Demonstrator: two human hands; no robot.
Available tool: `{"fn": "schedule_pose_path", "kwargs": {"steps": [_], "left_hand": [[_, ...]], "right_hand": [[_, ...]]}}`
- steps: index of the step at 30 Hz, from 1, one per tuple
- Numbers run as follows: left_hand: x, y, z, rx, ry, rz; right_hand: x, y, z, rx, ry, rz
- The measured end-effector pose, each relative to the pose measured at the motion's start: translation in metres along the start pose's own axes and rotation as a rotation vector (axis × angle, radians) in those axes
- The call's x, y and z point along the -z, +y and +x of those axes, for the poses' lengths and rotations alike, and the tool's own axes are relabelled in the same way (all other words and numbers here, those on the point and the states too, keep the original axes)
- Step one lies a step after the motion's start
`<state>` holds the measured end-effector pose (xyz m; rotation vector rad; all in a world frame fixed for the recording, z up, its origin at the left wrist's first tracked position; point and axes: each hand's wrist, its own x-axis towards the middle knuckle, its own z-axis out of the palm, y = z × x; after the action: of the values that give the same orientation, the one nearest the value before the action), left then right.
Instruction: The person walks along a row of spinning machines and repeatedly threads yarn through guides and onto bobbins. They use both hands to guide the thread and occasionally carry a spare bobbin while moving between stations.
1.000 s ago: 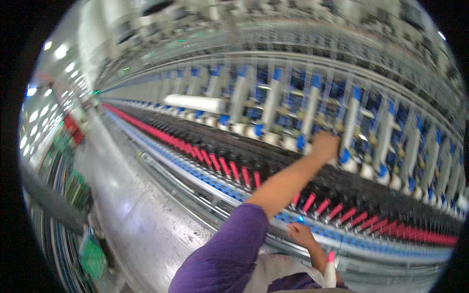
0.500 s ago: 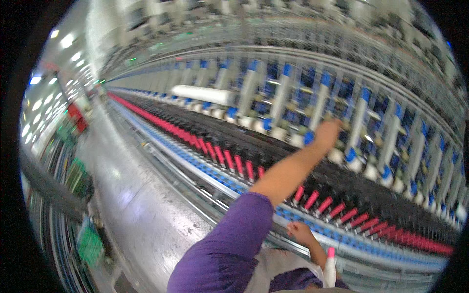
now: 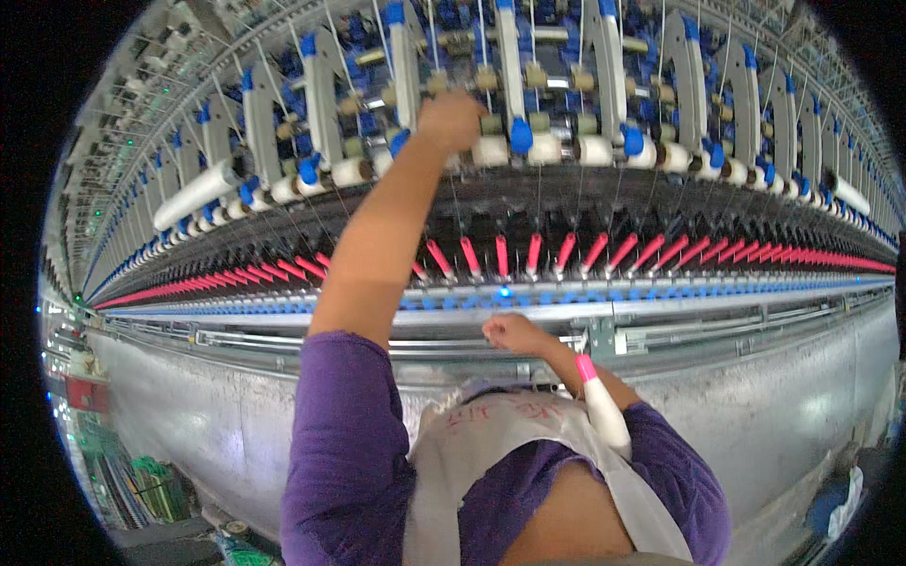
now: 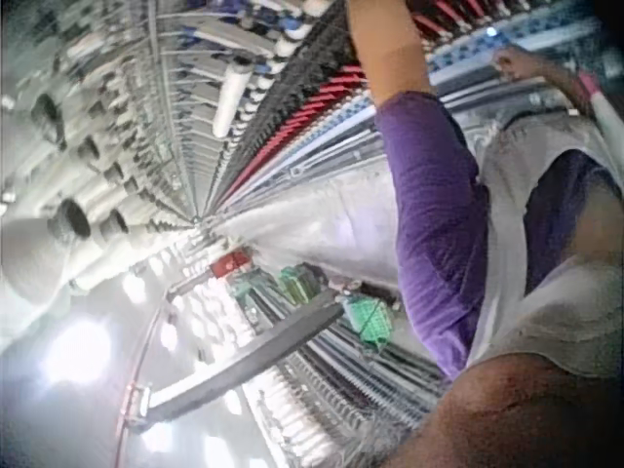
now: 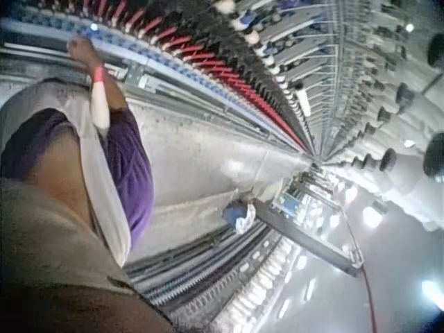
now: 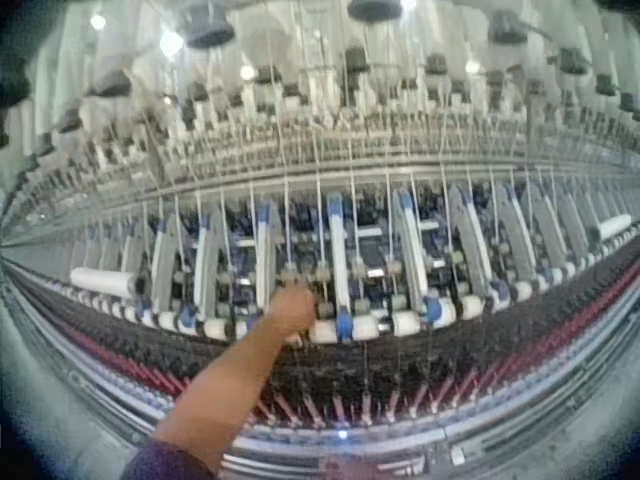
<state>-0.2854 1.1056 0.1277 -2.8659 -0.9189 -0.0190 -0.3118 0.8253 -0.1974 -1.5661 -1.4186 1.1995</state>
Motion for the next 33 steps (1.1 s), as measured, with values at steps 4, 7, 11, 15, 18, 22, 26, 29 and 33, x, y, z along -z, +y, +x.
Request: {"fn": "schedule_pose_path", "kwargs": {"steps": [4,7,11,15,18,22,26,29,33], "left_hand": [[-0.018,-0.002,0.008,-0.029,0.110,-0.014],[-0.018,-0.002,-0.006,-0.097,0.346,-0.050],[-0.018,0.021,-0.089,-0.311,0.882,-0.569],[-0.076,0.095,-0.218,-0.435,-0.337,-1.983],[-0.131,0.113,-0.258,-0.286,-1.049,-2.549],[-0.158,0.071,-0.270,-0.452,-1.128,-1.942],[-0.166,0.025,-0.269,-0.434,-1.107,-1.633],[-0.182,0.011,-0.270,-0.066,-1.019,-1.696],[-0.236,0.021,-0.241,0.227,-0.343,-1.579]], "right_hand": [[-0.003,0.021,0.003,-0.158,0.034,0.087],[-0.007,0.048,0.008,-0.202,0.070,0.145],[-0.006,0.092,0.024,-0.202,0.257,-0.201],[0.000,0.113,0.059,-0.164,0.267,-0.625],[0.004,0.106,0.090,-0.265,0.374,-0.615],[0.008,0.097,0.114,-0.380,0.260,-0.823],[0.008,0.102,0.109,-0.361,0.297,-0.651],[0.012,0.098,0.091,-0.275,0.316,-0.424],[0.019,0.061,0.062,-0.143,0.373,-0.099]]}}
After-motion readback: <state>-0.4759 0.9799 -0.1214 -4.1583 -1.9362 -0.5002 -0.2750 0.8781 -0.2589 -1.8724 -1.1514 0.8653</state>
